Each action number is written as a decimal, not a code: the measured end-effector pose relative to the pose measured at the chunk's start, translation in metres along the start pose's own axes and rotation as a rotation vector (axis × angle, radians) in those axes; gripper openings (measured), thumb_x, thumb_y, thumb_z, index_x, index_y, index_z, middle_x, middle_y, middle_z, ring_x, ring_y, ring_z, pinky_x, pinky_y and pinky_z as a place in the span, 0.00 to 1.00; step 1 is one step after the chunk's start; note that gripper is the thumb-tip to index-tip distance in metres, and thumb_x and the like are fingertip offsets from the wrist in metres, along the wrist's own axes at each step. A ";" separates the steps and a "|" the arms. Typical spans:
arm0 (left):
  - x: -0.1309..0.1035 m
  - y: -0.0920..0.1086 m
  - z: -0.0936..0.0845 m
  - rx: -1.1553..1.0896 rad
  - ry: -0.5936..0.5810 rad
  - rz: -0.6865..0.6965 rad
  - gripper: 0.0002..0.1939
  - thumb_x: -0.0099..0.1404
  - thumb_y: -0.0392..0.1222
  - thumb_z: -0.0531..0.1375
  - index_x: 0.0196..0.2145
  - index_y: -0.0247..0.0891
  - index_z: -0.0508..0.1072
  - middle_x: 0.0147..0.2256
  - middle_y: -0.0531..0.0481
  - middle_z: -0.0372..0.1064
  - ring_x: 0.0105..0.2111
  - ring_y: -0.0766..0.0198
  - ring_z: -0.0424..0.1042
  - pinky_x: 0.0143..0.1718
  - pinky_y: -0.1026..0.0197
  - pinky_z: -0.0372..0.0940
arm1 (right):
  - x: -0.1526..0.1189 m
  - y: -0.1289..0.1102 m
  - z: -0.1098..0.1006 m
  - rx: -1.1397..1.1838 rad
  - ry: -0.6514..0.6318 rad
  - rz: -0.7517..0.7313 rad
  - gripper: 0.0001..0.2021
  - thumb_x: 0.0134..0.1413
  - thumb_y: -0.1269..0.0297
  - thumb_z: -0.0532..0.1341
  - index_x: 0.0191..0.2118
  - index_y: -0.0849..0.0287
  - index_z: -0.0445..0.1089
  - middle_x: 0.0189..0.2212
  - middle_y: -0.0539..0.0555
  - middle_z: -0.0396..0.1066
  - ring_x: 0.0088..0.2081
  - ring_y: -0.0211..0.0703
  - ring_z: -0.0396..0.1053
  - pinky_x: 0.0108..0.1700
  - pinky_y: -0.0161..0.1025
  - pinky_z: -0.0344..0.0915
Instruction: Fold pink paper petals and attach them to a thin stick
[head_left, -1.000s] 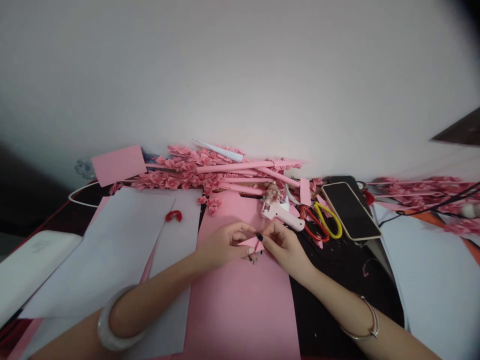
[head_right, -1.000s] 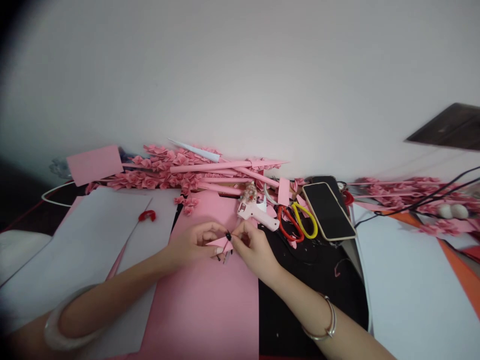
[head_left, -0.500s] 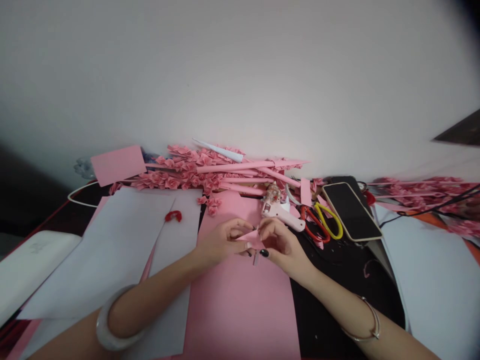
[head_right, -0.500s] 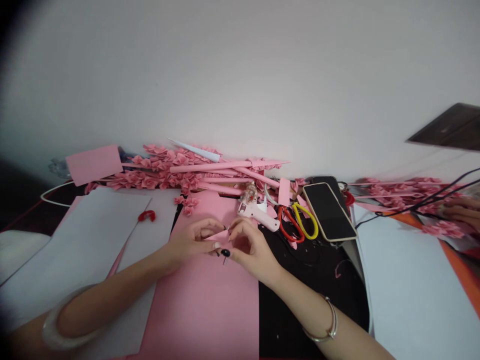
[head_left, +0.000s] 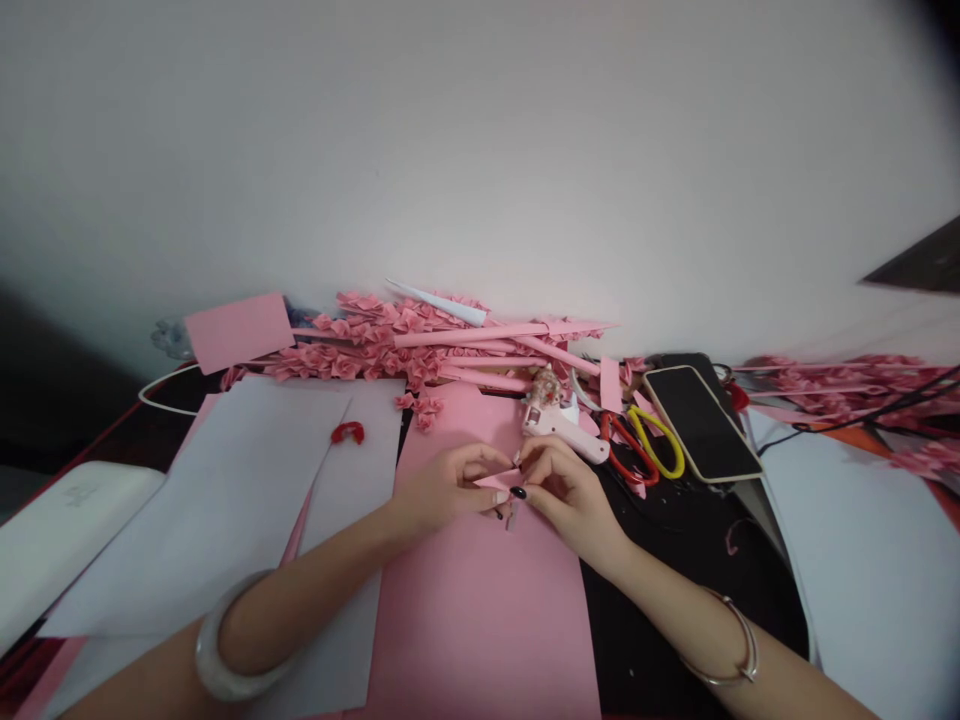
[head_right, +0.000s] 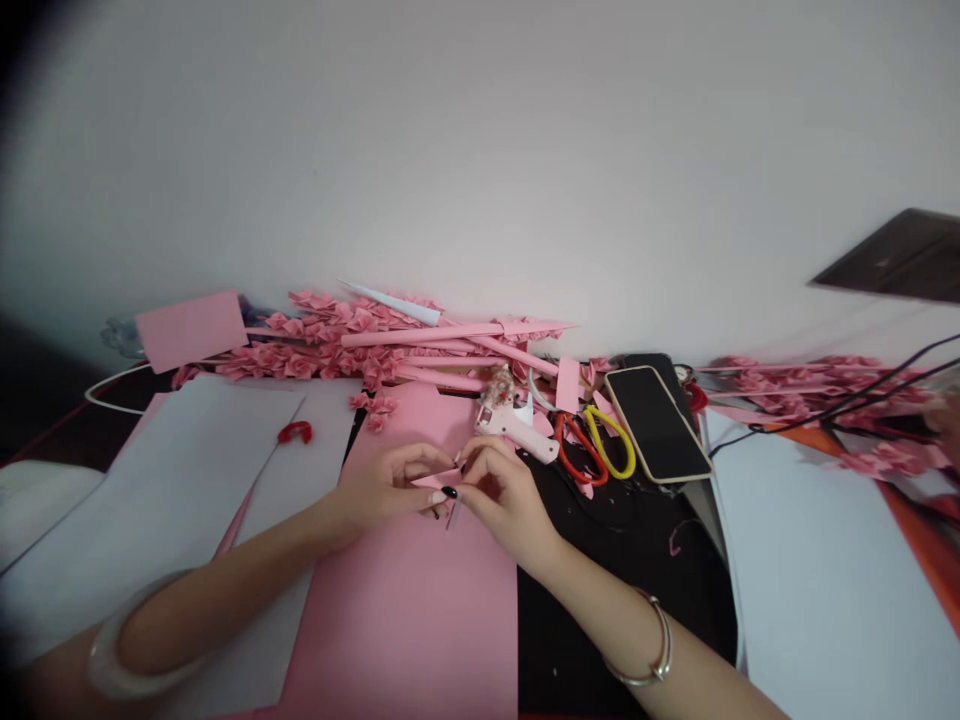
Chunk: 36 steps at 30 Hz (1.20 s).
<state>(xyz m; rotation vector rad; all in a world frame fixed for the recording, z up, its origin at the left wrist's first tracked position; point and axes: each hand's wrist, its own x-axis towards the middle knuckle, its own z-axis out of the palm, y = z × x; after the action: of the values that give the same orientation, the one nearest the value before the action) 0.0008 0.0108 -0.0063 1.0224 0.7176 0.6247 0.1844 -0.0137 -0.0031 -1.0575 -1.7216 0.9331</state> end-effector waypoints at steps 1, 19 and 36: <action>0.000 -0.001 0.000 0.009 -0.025 0.011 0.14 0.54 0.36 0.64 0.38 0.34 0.67 0.29 0.50 0.72 0.28 0.64 0.73 0.34 0.59 0.64 | 0.000 0.000 0.000 -0.019 0.013 0.004 0.09 0.52 0.66 0.62 0.24 0.58 0.64 0.36 0.54 0.64 0.40 0.44 0.65 0.42 0.42 0.61; -0.006 0.011 0.003 0.087 -0.120 -0.033 0.08 0.57 0.39 0.62 0.33 0.32 0.71 0.30 0.47 0.73 0.32 0.64 0.72 0.37 0.60 0.65 | -0.005 0.005 0.007 -0.009 0.069 0.206 0.13 0.48 0.59 0.64 0.21 0.60 0.63 0.18 0.49 0.64 0.19 0.36 0.61 0.22 0.34 0.58; -0.003 0.005 0.002 0.106 -0.106 -0.045 0.08 0.54 0.37 0.64 0.29 0.32 0.69 0.27 0.48 0.74 0.29 0.65 0.72 0.33 0.62 0.64 | -0.006 0.008 0.009 0.086 0.048 0.270 0.13 0.49 0.62 0.64 0.22 0.59 0.59 0.15 0.45 0.61 0.16 0.33 0.60 0.19 0.32 0.55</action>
<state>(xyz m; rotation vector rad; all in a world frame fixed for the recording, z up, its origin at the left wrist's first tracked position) -0.0001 0.0095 -0.0006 1.1257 0.6844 0.4940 0.1799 -0.0178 -0.0154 -1.2649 -1.5095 1.1297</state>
